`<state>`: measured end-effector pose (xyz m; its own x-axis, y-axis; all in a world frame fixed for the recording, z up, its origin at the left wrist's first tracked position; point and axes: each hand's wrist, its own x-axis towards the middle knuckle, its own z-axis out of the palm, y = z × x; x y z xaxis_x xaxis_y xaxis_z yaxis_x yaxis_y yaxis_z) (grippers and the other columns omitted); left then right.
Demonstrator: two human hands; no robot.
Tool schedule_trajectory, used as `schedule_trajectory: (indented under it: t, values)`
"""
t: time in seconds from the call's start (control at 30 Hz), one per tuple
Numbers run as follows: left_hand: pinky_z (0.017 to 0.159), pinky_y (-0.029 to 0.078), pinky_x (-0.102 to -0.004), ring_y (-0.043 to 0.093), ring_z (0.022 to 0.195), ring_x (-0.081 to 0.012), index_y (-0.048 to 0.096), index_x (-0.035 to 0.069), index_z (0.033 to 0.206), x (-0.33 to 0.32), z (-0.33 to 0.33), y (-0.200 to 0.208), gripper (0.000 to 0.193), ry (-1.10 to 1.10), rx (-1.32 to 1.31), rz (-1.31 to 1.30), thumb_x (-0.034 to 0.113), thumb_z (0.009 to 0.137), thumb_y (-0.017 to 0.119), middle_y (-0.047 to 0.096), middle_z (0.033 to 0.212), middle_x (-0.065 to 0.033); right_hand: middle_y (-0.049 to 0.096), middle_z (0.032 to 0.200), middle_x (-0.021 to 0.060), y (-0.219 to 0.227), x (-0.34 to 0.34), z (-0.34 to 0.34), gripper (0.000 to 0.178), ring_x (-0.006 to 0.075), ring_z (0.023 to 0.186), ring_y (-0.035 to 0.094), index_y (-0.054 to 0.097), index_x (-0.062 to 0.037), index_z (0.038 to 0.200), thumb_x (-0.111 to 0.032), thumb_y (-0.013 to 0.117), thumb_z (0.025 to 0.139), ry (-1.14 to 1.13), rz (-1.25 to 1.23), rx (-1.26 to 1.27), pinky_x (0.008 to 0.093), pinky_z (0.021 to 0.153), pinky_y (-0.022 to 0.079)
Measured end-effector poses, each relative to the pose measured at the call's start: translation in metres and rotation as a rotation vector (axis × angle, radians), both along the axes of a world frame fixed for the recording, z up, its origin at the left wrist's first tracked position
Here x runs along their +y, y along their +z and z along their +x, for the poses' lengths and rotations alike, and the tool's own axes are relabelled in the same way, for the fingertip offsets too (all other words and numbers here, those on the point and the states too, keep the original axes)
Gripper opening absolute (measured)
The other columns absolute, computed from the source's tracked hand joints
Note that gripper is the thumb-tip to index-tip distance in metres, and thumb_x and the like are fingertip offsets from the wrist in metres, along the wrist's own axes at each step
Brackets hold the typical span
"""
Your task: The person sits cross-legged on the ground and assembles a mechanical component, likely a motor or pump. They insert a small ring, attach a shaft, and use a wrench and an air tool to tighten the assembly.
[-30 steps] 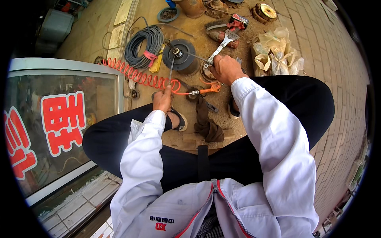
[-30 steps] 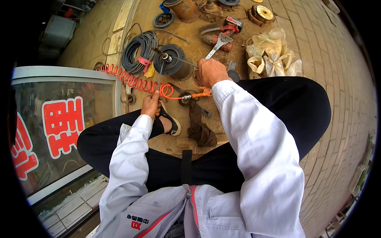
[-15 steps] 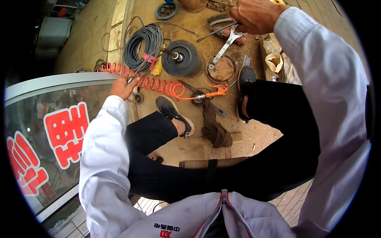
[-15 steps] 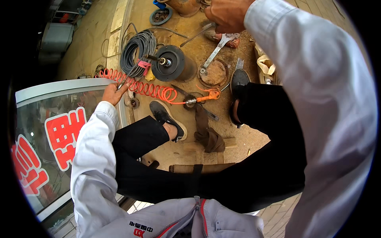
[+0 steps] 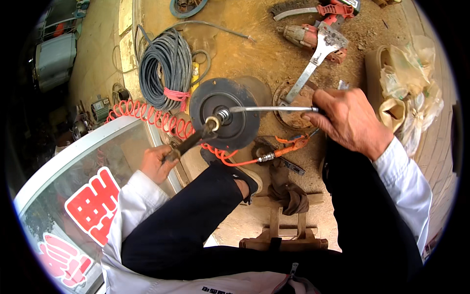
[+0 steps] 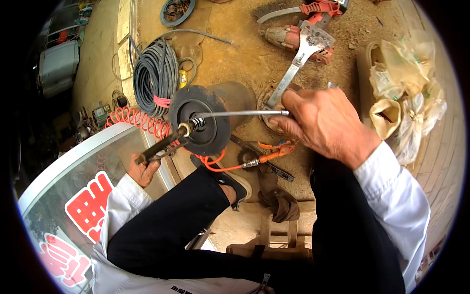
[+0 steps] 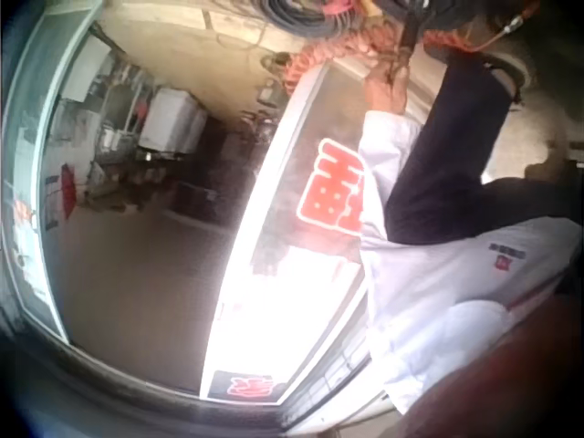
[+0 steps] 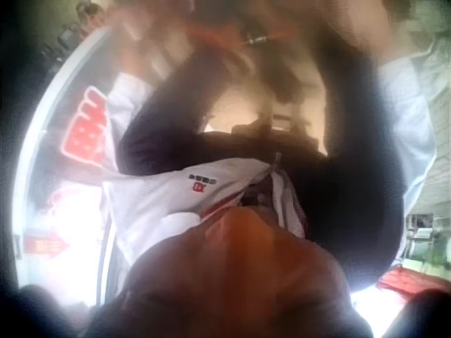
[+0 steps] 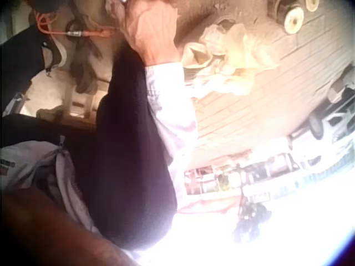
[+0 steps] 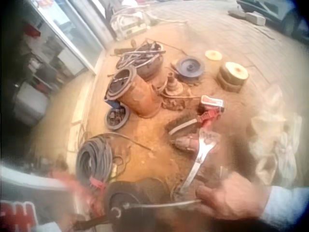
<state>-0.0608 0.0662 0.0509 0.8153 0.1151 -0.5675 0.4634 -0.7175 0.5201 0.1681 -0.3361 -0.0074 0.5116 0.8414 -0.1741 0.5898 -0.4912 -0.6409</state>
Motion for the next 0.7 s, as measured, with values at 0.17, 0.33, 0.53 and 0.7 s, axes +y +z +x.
schedule_trajectory:
  t: [0.17,0.33,0.53,0.7]
  values:
    - [0.051,0.033,-0.039,0.039,0.053,-0.0335,0.045,-0.002,0.069,0.013,-0.006,-0.002,0.047,-0.084,0.044,0.009,0.037,0.089,0.063,0.038,0.061,-0.0167,0.06,0.071,0.012,-0.029,0.011,-0.016,0.031,0.0349,0.063,0.062,0.055,-0.0054,0.083,-0.033,0.068,0.088,-0.006,0.074,0.07,0.0444,0.054,0.049]
    - [0.051,0.032,-0.0395,0.041,0.052,-0.0304,0.045,-0.001,0.066,0.021,0.0,-0.007,0.06,-0.097,0.082,0.056,0.051,0.093,0.059,0.039,0.06,-0.0149,0.057,0.07,0.0116,-0.04,0.018,-0.016,0.034,0.0339,0.061,0.061,0.055,-0.005,0.083,-0.036,0.069,0.087,-0.007,0.098,0.076,0.0436,0.053,0.049]
    - [0.051,0.033,-0.0399,0.043,0.052,-0.0313,0.047,-0.002,0.066,0.024,-0.002,-0.005,0.056,-0.096,0.049,0.057,0.046,0.092,0.061,0.04,0.061,-0.0151,0.056,0.07,0.0108,-0.042,0.025,-0.015,0.035,0.0324,0.06,0.061,0.055,-0.0049,0.081,-0.037,0.069,0.086,-0.013,0.122,0.067,0.0425,0.053,0.049]
    - [0.051,0.034,-0.0393,0.045,0.053,-0.0311,0.049,-0.001,0.069,0.028,-0.004,-0.007,0.053,-0.084,0.085,0.052,0.045,0.092,0.061,0.042,0.061,-0.0148,0.056,0.07,0.0109,-0.043,0.025,-0.015,0.036,0.032,0.061,0.061,0.055,-0.0052,0.081,-0.037,0.07,0.086,-0.015,0.125,0.049,0.0421,0.054,0.049]
